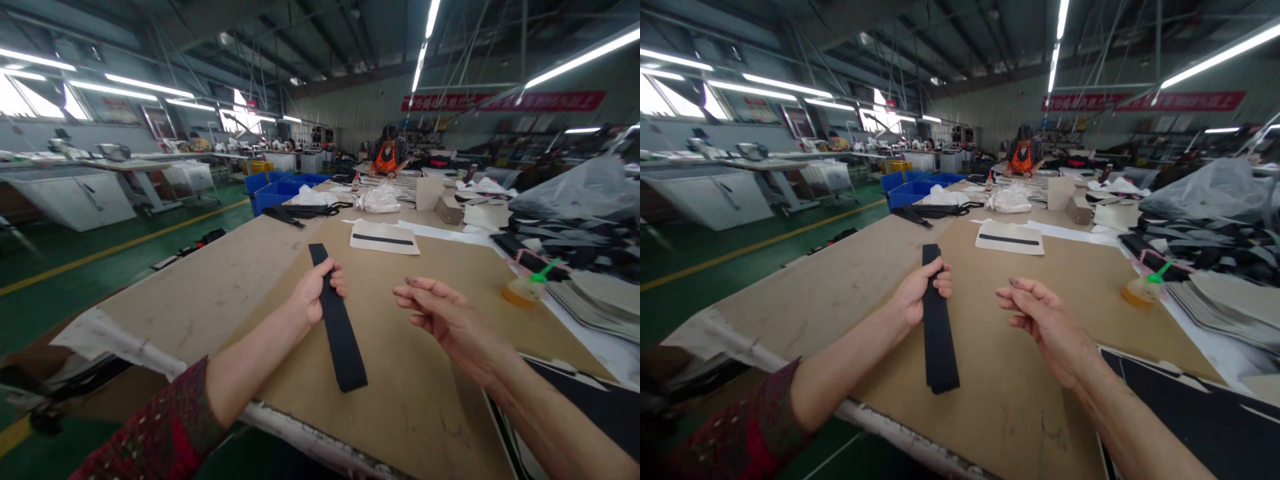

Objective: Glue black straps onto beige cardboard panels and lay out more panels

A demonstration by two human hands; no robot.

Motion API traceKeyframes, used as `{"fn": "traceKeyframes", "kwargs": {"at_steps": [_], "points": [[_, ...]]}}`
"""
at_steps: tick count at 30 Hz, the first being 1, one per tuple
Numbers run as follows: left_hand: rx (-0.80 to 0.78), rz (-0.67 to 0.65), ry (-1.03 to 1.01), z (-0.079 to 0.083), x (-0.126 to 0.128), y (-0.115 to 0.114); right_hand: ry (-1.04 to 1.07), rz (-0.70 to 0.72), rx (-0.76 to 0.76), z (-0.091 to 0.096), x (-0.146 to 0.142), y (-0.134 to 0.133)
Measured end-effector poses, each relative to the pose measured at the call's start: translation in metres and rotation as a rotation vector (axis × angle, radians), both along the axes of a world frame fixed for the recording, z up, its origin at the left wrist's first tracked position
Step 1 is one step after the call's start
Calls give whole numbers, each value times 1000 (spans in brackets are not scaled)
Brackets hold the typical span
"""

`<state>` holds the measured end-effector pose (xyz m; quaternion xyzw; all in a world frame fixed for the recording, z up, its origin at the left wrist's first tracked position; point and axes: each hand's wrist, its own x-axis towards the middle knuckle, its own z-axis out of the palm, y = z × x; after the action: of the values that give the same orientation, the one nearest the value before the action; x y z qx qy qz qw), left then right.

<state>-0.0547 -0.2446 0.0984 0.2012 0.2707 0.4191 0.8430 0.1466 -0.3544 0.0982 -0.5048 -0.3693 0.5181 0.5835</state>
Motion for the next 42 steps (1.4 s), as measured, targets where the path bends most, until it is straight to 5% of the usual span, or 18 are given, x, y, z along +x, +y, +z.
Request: {"fn": "traceKeyframes", "kwargs": {"at_steps": [11, 24, 26, 30, 32, 38, 42], "points": [[-1, 107, -3, 3, 1, 6, -20, 46, -28, -6, 6, -10], [490, 223, -163, 36, -9, 6, -61, 99, -81, -9, 1, -10], [583, 250, -5, 35, -11, 14, -122, 117, -89, -8, 4, -5], [916, 255, 1029, 28, -15, 53, -357, 174, -103, -14, 29, 20], [1004, 196, 1390, 22, -15, 85, -489, 168, -126, -22, 51, 44], [1050, -36, 1762, -20, 13, 185, -1092, -28, -228, -56, 125, 146], [1096, -140, 1885, -58, 52, 231, -1267, -127, -278, -75, 161, 217]]}}
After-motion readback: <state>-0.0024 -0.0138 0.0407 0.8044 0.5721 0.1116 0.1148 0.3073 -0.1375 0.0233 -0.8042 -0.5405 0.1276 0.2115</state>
